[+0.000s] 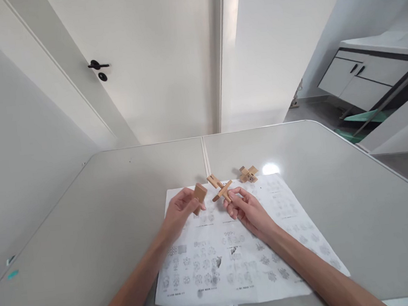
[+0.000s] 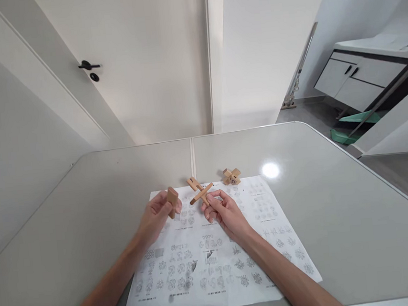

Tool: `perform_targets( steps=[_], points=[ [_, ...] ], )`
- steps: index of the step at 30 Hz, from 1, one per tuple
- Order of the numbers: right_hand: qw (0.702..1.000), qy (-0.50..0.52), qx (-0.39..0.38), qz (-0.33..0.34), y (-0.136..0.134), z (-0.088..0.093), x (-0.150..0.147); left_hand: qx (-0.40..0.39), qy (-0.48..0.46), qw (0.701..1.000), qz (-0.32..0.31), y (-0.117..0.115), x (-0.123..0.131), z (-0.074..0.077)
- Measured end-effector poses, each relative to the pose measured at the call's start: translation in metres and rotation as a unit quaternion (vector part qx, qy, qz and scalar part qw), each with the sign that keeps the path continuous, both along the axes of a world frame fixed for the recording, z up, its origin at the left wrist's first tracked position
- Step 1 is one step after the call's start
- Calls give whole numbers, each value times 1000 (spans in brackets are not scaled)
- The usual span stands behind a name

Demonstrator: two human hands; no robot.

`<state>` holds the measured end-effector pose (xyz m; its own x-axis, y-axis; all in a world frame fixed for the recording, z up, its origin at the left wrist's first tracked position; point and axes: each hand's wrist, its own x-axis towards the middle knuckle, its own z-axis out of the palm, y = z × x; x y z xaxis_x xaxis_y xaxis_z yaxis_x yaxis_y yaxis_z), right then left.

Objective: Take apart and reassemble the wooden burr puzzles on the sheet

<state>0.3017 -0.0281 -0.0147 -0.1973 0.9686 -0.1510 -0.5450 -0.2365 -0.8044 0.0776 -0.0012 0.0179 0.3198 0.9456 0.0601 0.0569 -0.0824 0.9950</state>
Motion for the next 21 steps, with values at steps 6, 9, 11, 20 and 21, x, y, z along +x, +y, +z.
perform_targets(
  steps=[6, 9, 11, 20, 21],
  points=[
    [999, -29, 17, 20, -1, 5, 0, 60, 256, 955, 135, 19, -19, 1],
    [998, -40, 32, 29, -2, 4, -1, 162, 355, 911, 134, 24, -24, -13],
    [998, -43, 35, 29, -2, 3, -1, 212, 405, 881, 124, 26, -27, -23],
    [997, -52, 42, 33, -4, 4, 1, 244, 545, 780, 190, 27, -33, -39],
    [997, -53, 42, 34, -4, 5, 1, 242, 548, 776, 197, 27, -33, -39]
  ],
)
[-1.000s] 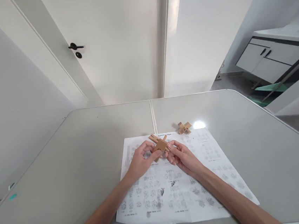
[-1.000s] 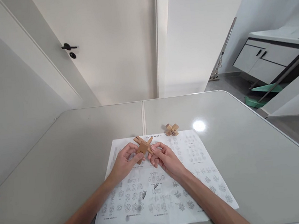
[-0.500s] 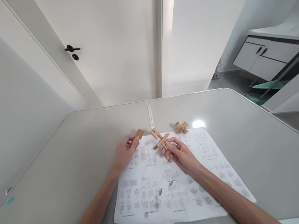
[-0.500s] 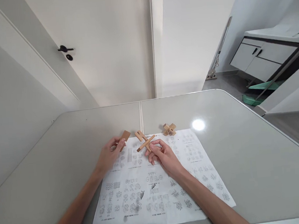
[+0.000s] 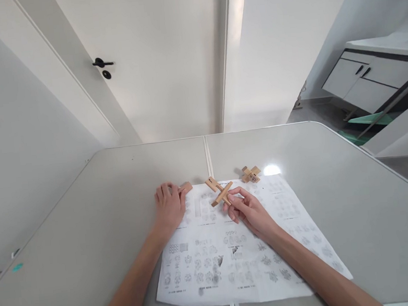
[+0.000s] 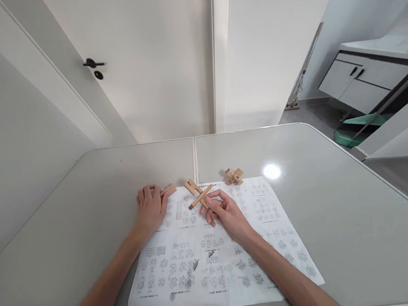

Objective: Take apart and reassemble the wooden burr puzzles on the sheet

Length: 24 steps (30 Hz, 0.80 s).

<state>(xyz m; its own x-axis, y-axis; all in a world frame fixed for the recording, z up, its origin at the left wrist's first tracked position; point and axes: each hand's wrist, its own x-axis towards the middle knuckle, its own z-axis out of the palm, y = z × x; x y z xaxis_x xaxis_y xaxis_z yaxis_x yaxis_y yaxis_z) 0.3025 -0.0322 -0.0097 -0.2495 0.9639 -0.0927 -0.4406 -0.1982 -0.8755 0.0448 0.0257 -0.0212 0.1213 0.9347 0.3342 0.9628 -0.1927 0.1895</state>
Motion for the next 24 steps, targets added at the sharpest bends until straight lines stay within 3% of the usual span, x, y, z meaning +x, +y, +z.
perform_targets(
  steps=[11, 14, 17, 19, 21, 24],
  points=[
    [1000, -29, 6, 6, -3, 5, 0, 29, 19, 999, 18, 0, -1, -8],
    [1000, -28, 7, 6, -3, 3, 1, 55, -15, 998, 16, -2, 3, 0],
    [999, -29, 21, 11, -2, -1, 1, 39, -134, 990, -34, -8, 12, 17],
    [998, -40, 33, 19, -2, -4, 1, -73, -270, 955, -96, -15, 20, 28],
    [997, -52, 43, 26, -1, -6, 0, -190, -402, 887, -128, -23, 29, 35],
    [996, -61, 51, 39, -1, -7, 0, -309, -501, 793, -158, -32, 40, 36]
  ],
)
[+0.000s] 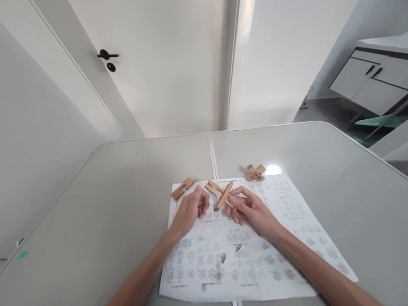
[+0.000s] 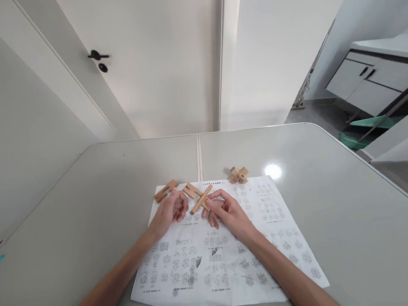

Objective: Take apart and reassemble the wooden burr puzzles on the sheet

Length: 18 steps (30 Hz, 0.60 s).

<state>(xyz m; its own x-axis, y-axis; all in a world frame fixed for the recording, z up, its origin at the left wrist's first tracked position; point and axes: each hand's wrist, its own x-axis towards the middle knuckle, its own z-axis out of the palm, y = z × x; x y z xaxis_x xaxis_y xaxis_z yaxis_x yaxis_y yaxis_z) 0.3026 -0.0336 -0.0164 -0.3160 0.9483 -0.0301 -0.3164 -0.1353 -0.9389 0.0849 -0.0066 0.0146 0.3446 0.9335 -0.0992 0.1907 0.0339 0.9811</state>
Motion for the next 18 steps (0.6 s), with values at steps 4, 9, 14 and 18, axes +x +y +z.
perform_targets(
  steps=[4, 9, 14, 18],
  points=[
    [1000, 3, 4, 30, 0, 0, 0, -45, -40, 998, -4, -3, 7, -4],
    [999, 19, -5, 29, -1, 1, 0, -52, -82, 995, -16, -1, 7, -7],
    [993, 66, -39, 90, -1, 8, 4, -49, -95, 994, -31, -2, 8, -7],
    [990, 84, -52, 103, -1, 8, 6, -41, -89, 994, -38, -3, 9, -4]
  ],
)
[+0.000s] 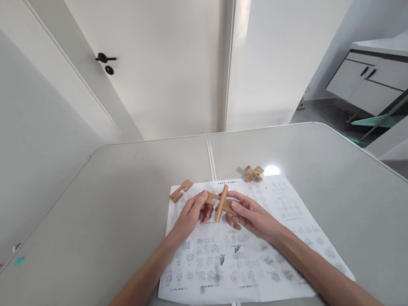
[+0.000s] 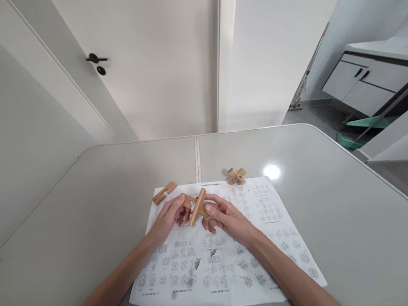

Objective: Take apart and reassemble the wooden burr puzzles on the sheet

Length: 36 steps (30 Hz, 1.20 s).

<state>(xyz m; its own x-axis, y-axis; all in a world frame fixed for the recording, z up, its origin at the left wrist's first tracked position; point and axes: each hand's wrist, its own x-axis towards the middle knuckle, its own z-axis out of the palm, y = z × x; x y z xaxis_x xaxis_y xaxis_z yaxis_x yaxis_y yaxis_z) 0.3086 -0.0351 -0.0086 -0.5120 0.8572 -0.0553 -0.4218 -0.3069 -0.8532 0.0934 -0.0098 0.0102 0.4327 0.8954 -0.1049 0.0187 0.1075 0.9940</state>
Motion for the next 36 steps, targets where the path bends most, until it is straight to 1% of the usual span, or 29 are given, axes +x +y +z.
perform_targets(
  steps=[4, 7, 13, 19, 24, 30, 36],
  points=[
    [1000, 6, -4, -26, 1, -4, 0, 7, -6, 1000, -9, -1, 1, 3],
    [999, 11, -29, -44, 2, -5, 1, 3, -7, 1000, -10, -1, 2, 2],
    [997, 32, -60, -45, 4, -3, 2, -3, 8, 1000, -6, 0, 2, -1],
    [996, 37, -66, -45, 4, -3, 4, -7, 20, 1000, -1, 0, 3, 0],
    [994, 27, -78, -72, 4, -4, 4, -20, 23, 1000, 5, -1, 4, 1],
    [992, 34, -87, -90, 4, -5, 4, -9, 16, 1000, 5, -1, 3, 2],
    [991, 40, -81, -97, 5, -7, 3, -12, 10, 1000, 15, 1, 2, -2]
  ],
)
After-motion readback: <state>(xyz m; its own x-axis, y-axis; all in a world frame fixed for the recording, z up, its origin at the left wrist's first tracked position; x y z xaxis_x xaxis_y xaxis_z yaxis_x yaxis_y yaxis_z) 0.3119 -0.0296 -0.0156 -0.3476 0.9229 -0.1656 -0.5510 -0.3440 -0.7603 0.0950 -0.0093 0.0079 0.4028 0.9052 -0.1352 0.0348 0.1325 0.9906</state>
